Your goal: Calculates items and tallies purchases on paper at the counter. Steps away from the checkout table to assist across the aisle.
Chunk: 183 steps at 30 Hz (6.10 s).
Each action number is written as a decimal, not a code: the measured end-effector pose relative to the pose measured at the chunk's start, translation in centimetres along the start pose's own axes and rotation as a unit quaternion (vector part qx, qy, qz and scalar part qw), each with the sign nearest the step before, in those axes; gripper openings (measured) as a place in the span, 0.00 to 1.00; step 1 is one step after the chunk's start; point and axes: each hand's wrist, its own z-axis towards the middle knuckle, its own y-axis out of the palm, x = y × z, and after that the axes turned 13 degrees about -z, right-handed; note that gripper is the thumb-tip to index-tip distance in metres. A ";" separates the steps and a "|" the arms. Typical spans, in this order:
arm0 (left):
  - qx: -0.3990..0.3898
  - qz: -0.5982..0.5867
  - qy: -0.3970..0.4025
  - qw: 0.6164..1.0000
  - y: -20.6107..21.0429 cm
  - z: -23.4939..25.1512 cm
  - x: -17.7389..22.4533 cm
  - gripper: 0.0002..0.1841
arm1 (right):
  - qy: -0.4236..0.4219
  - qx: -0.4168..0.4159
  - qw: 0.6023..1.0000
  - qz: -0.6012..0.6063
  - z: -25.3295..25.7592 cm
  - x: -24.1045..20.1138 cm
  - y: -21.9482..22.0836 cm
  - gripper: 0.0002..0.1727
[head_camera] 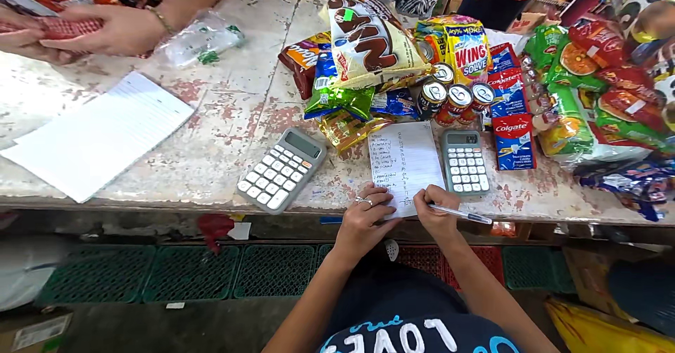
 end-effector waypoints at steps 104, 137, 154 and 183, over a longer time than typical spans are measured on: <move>-0.130 0.153 -0.123 0.972 1.2 5.3 -3.3 0.37 | 0.018 -0.016 0.969 -0.245 2.0 3.2 -12.6 0.15; -0.114 0.150 -0.118 0.975 1.2 5.4 -3.1 0.34 | 0.032 -0.018 0.968 -0.247 2.3 5.2 -14.0 0.16; -0.118 0.152 -0.118 0.974 1.2 5.4 -3.2 0.35 | -0.004 -0.022 0.976 -0.215 3.1 3.6 -12.2 0.15; -0.108 0.145 -0.090 0.979 1.2 4.9 -3.7 0.34 | -0.042 -0.045 0.957 -0.285 5.1 3.4 -9.2 0.14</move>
